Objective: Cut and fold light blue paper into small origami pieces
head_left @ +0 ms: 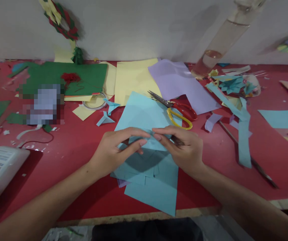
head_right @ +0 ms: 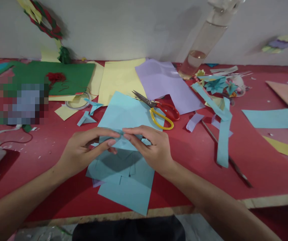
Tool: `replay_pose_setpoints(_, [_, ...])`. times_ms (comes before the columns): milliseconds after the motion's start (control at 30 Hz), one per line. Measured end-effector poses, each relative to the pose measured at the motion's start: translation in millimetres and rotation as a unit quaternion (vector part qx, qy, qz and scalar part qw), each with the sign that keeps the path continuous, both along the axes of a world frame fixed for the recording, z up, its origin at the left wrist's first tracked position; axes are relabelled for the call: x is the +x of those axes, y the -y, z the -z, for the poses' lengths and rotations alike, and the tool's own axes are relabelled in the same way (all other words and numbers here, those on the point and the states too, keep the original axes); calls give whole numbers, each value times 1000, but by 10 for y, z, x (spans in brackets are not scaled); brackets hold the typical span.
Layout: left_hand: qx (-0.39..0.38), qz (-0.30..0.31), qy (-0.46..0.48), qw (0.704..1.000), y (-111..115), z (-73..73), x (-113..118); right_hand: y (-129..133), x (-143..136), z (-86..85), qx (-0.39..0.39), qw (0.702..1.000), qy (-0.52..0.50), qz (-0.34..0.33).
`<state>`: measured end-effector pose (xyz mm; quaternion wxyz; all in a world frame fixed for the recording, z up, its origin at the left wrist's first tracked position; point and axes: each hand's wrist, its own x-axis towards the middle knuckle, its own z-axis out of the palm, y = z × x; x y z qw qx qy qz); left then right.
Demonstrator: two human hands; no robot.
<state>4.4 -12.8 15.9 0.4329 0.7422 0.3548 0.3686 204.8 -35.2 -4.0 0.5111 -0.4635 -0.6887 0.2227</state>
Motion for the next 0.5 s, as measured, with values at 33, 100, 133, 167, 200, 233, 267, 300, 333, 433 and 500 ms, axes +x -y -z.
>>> replay_pose_setpoints(33, [2,4,-5,1000,-1,-8,3,0,0,-1,1,1000,5,0])
replay_pose_setpoints(100, [-1,2,-13,1000,1,-26,9,1,0,-6,6,1000,17,1])
replay_pose_setpoints(133, [-5,0,-17,1000,3,-35,10,2,1,-10,7,1000,22,0])
replay_pose_setpoints(167, [-10,-3,-21,1000,6,-42,10,4,2,-14,8,1000,27,-1])
replay_pose_setpoints(200, [-15,-3,-25,1000,9,-48,9,7,4,-18,8,1000,30,-1])
replay_pose_setpoints(233, [-18,-4,-26,999,10,-51,8,10,6,-21,8,999,32,-3])
replay_pose_setpoints(267, [-22,-3,-25,999,10,-53,6,13,7,-23,8,999,34,-4])
replay_pose_setpoints(300, [-25,-2,-22,999,7,-52,5,15,8,-24,8,999,35,-6])
replay_pose_setpoints(333, [-29,-1,-20,999,3,-50,5,16,8,-23,8,999,35,-6])
replay_pose_setpoints(433, [-36,9,-15,999,-18,-37,9,15,7,-18,9,999,31,-6])
replay_pose_setpoints(500, [-31,18,-14,999,-30,-26,12,13,7,-13,13,1000,26,-4])
